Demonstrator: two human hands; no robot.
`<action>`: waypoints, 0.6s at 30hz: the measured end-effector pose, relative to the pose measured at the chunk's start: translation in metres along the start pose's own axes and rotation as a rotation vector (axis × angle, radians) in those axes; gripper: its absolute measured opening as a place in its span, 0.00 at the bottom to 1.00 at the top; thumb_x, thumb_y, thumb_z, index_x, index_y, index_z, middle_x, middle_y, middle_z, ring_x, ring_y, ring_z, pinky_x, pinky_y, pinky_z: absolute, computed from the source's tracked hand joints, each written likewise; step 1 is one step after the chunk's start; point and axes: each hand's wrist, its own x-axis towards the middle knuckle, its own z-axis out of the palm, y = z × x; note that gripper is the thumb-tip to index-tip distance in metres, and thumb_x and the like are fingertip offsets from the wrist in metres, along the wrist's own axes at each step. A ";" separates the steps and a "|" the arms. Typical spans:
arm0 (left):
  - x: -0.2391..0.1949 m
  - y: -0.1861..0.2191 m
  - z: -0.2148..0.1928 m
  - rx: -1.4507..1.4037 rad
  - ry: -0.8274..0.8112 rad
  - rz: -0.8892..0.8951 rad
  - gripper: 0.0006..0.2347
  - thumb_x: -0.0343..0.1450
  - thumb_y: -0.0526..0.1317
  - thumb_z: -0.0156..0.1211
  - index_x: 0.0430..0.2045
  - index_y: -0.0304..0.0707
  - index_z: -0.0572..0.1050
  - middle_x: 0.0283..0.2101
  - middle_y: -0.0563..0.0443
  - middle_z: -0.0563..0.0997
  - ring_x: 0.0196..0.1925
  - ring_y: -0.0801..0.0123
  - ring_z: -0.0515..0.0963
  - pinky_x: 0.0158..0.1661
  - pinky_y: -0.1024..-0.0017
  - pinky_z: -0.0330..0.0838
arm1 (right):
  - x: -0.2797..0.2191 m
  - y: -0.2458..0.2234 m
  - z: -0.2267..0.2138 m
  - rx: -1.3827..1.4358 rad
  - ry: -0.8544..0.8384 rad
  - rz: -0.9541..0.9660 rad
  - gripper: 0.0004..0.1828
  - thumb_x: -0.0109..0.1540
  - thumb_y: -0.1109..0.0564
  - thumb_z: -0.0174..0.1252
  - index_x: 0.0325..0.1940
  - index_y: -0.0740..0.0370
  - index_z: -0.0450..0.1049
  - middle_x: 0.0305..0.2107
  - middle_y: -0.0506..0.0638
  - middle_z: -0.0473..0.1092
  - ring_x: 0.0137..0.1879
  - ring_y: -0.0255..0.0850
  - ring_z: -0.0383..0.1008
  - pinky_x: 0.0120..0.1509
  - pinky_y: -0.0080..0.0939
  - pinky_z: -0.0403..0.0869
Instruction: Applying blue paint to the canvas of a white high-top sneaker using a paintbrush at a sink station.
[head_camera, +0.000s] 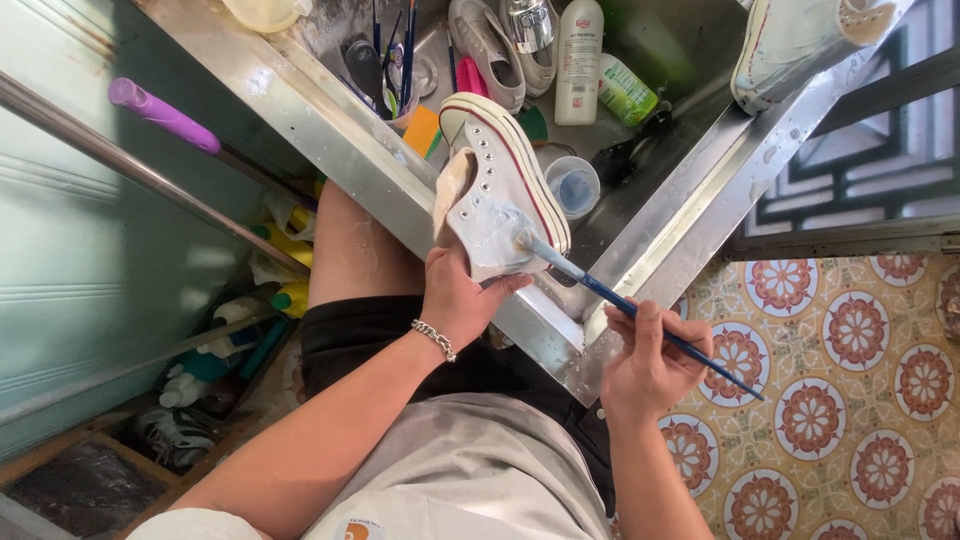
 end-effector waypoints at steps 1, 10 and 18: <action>-0.001 -0.002 0.001 0.001 -0.011 -0.018 0.34 0.65 0.54 0.93 0.58 0.32 0.82 0.51 0.36 0.95 0.69 0.40 0.89 0.82 0.55 0.67 | -0.010 -0.007 0.009 0.031 -0.023 0.032 0.14 0.80 0.68 0.70 0.50 0.61 0.71 0.39 0.69 0.86 0.38 0.62 0.94 0.41 0.51 0.96; 0.001 0.007 -0.004 -0.025 -0.034 -0.059 0.36 0.66 0.55 0.94 0.61 0.30 0.80 0.54 0.32 0.94 0.75 0.38 0.84 0.82 0.52 0.68 | 0.001 -0.002 -0.009 -0.003 -0.029 -0.022 0.14 0.81 0.69 0.70 0.49 0.64 0.70 0.40 0.72 0.85 0.38 0.64 0.94 0.40 0.53 0.95; 0.004 0.014 -0.010 0.015 -0.055 -0.090 0.37 0.66 0.55 0.93 0.62 0.29 0.80 0.55 0.33 0.94 0.76 0.38 0.84 0.81 0.53 0.70 | -0.008 -0.013 -0.001 -0.037 -0.065 0.005 0.15 0.79 0.68 0.72 0.48 0.64 0.70 0.39 0.73 0.85 0.38 0.64 0.94 0.39 0.55 0.95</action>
